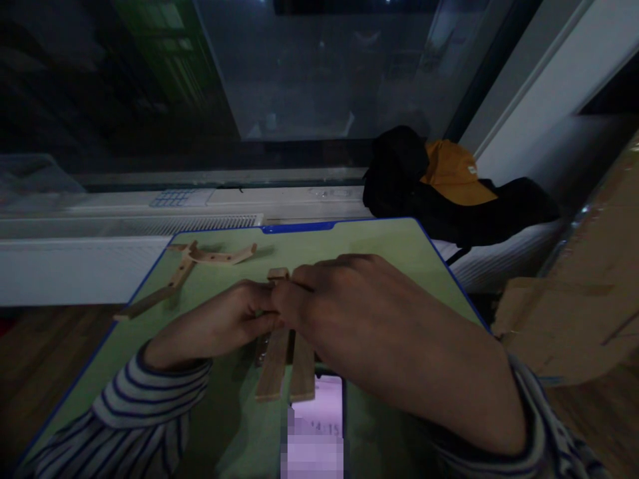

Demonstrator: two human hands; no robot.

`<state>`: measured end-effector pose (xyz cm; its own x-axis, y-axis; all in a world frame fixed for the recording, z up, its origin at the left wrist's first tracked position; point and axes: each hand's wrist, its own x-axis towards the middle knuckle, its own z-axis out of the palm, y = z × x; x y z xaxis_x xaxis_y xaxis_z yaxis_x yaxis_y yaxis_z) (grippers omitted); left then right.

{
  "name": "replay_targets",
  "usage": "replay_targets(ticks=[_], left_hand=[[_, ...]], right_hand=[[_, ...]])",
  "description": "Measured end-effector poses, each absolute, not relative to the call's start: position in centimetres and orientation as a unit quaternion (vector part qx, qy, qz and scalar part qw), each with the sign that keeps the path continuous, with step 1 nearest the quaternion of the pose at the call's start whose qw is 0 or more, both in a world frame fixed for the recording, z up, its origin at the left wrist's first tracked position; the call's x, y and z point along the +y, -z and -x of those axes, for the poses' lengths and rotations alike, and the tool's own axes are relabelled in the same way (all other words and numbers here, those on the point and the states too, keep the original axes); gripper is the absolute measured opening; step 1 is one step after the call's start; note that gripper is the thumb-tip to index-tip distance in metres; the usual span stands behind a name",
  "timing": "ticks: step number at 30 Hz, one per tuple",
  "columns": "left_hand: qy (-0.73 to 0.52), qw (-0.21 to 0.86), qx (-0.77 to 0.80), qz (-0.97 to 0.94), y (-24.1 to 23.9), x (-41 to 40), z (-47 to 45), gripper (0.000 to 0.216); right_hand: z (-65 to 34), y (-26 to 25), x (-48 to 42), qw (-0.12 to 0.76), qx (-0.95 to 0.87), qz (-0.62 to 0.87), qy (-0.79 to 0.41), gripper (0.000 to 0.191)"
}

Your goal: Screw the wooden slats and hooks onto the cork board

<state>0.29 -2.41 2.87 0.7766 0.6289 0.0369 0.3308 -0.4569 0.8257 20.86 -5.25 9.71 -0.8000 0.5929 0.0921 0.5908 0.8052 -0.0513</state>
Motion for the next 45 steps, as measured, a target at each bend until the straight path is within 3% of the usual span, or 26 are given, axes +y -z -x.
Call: replay_targets(ticks=[6, 14, 18, 28, 33, 42, 45], left_hand=[[-0.187, 0.430, 0.300, -0.831, -2.84, -2.49, -0.33, 0.010], [-0.221, 0.415, 0.306, -0.828, -2.59, -2.35, -0.37, 0.014], [-0.200, 0.413, 0.293, -0.839, -2.73, -2.29, -0.29, 0.016], [-0.181, 0.419, 0.263, -0.850, -2.88, -2.42, -0.36, 0.020], [-0.186, 0.387, 0.313, -0.847, -2.81, -2.42, -0.26, 0.007], [-0.220, 0.379, 0.303, -0.846, -2.66, -2.37, -0.27, 0.015], [-0.212, 0.382, 0.290, -0.851, -2.96, -2.35, -0.23, 0.018]], right_hand=[[-20.88, -9.72, -5.71, 0.050, -0.946, 0.319, -0.005, 0.018], [-20.62, -9.53, -5.31, 0.089, -0.953, 0.289, 0.002, 0.029], [-20.55, -9.62, -5.16, 0.072, -0.955, 0.287, -0.035, 0.020], [-20.53, -9.66, -5.44, 0.052, -0.949, 0.310, 0.015, 0.021], [-20.25, -9.87, -5.47, 0.050, -0.950, 0.309, 0.008, 0.019], [-20.25, -9.16, -5.27, 0.088, -0.954, 0.286, 0.006, 0.032], [-20.30, -9.31, -5.11, 0.072, -0.955, 0.286, -0.025, 0.028]])
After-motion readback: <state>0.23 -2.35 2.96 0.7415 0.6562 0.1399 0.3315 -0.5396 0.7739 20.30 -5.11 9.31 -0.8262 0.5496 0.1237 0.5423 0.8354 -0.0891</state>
